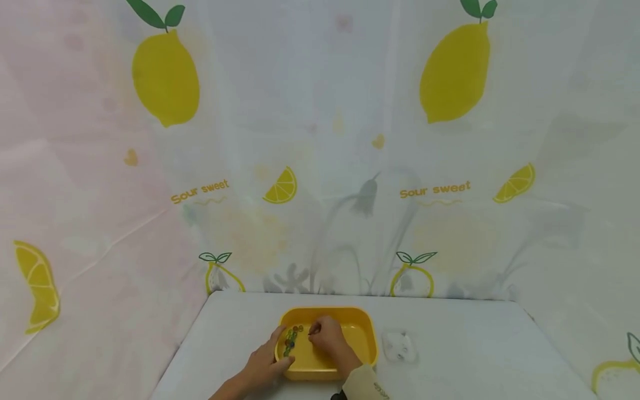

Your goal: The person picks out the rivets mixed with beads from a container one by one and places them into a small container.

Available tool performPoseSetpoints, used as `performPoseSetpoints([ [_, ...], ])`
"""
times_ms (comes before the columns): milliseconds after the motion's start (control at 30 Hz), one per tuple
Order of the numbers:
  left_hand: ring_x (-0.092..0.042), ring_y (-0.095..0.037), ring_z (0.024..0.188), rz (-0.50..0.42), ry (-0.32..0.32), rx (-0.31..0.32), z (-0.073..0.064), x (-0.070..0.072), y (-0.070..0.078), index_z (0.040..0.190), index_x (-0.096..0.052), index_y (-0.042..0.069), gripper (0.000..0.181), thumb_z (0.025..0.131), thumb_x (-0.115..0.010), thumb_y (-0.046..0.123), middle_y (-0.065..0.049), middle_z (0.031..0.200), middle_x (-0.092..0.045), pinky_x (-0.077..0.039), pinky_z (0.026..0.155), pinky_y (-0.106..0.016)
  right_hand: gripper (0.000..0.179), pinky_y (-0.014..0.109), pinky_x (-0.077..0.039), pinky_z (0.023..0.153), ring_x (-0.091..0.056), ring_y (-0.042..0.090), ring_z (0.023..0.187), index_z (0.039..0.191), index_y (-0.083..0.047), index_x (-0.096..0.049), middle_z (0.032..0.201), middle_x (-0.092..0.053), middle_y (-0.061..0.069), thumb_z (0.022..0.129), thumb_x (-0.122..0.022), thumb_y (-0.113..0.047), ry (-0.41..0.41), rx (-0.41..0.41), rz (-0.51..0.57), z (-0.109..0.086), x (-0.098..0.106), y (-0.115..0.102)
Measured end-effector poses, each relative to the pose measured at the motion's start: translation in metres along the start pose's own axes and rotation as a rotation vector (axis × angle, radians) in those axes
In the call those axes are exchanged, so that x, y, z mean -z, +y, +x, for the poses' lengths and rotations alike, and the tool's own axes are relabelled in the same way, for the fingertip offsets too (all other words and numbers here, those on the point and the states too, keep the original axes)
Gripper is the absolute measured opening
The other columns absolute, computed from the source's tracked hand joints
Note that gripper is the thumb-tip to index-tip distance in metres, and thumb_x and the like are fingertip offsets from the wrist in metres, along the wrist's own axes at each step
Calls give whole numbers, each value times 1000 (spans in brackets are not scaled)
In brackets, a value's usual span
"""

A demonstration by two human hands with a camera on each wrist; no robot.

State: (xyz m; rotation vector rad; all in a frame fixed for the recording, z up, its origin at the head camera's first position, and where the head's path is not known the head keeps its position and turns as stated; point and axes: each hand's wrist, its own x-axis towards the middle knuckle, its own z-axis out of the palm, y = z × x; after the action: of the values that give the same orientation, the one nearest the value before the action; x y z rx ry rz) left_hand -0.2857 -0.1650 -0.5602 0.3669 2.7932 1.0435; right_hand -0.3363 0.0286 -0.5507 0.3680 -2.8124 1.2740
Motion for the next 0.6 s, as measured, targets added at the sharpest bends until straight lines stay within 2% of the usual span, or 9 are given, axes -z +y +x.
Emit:
performPoseSetpoints([
  [133,-51,-33,114,0,8,-13,3,0,0,145,-19,16,79,84,-54,51,-20,135,-46,-40,88,-54,5,28,-44,56,-51,12,63,75,-5,-67,72,-61,1,74,-72,-4,19,0,-18,1,2,-2],
  [267,-53,-32,110,3,8,-5,6,2,0,145,-18,16,80,83,-55,51,-22,133,-47,-42,85,-53,6,27,-44,54,-50,11,60,71,-4,-68,68,-61,1,71,-74,-4,47,-2,-10,3,4,-5],
  [400,-53,-31,107,-9,10,1,6,2,-1,145,-18,15,81,83,-56,51,-23,132,-47,-42,84,-53,8,27,-43,53,-50,12,59,68,-5,-68,67,-61,1,70,-75,-4,56,6,0,4,3,-4],
  [600,-54,-30,105,-13,-13,-21,6,-1,-4,144,-20,12,79,85,-53,52,-22,130,-50,-43,82,-52,6,27,-45,54,-53,11,59,67,-6,-71,67,-65,-1,69,-76,-5,45,16,-43,4,2,1],
])
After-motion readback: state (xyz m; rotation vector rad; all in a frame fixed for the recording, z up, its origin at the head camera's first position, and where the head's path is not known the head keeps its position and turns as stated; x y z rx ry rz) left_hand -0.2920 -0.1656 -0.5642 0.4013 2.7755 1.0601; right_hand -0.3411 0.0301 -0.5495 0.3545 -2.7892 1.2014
